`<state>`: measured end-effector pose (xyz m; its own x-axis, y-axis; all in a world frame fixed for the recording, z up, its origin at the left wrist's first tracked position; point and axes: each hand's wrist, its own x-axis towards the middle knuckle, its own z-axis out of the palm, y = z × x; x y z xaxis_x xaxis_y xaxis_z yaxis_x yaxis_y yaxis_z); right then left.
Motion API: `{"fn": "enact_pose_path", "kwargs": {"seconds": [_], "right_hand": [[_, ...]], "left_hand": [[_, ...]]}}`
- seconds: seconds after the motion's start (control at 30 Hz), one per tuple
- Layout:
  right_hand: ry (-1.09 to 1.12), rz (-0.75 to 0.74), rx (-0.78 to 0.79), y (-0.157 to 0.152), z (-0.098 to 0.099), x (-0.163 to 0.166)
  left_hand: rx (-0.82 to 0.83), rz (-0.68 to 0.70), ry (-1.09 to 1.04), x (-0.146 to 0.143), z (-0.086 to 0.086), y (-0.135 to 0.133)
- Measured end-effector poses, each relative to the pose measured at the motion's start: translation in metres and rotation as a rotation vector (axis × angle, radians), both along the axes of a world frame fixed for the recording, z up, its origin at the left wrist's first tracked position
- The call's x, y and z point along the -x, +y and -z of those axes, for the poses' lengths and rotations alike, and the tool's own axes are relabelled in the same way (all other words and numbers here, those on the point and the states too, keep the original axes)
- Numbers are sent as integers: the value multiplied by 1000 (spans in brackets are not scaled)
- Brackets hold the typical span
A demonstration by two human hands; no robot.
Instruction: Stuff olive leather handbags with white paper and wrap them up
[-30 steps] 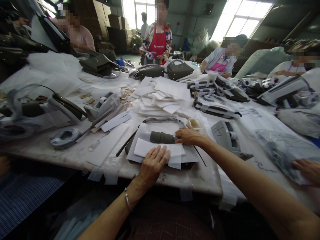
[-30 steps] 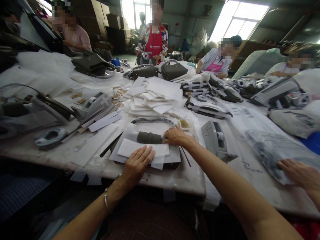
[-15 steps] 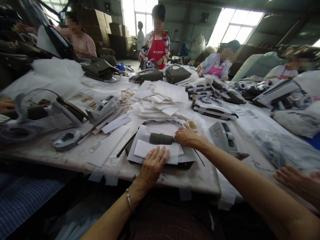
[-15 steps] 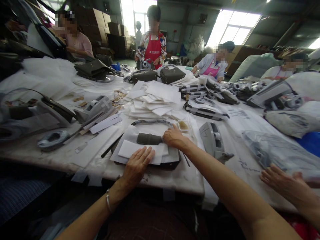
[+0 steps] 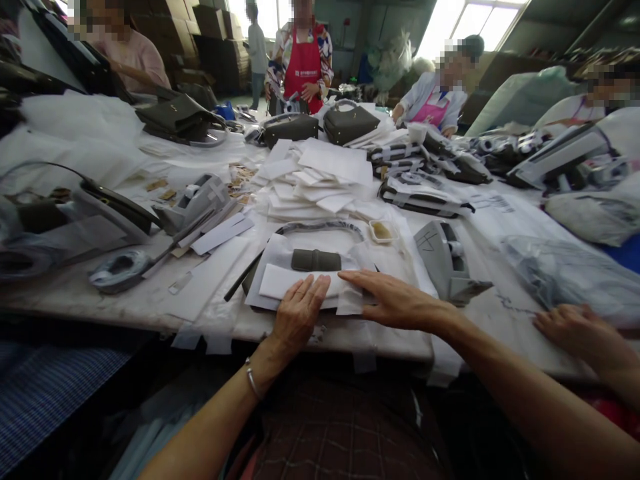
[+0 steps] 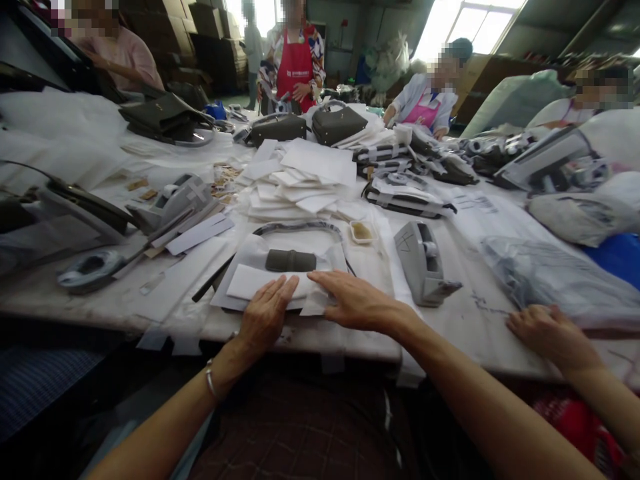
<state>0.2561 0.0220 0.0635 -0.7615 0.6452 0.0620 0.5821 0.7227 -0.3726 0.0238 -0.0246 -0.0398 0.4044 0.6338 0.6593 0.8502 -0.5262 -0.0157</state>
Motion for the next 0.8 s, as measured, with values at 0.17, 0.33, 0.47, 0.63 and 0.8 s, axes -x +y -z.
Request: {"fn": "enact_pose_path", "kwargs": {"seconds": [0.17, 0.33, 0.47, 0.63, 0.8], "right_hand": [[69, -4, -215, -13, 34, 1], [79, -25, -296, -22, 49, 3], [87, -28, -221, -18, 35, 7], [108, 121, 151, 15, -7, -15], [211, 224, 309, 31, -20, -46]], "left_hand": [[89, 39, 81, 0, -13, -2], [127, 18, 288, -18, -26, -4], [189, 76, 263, -22, -23, 3], [247, 133, 137, -16, -24, 5], [196, 123, 81, -18, -19, 4]]}}
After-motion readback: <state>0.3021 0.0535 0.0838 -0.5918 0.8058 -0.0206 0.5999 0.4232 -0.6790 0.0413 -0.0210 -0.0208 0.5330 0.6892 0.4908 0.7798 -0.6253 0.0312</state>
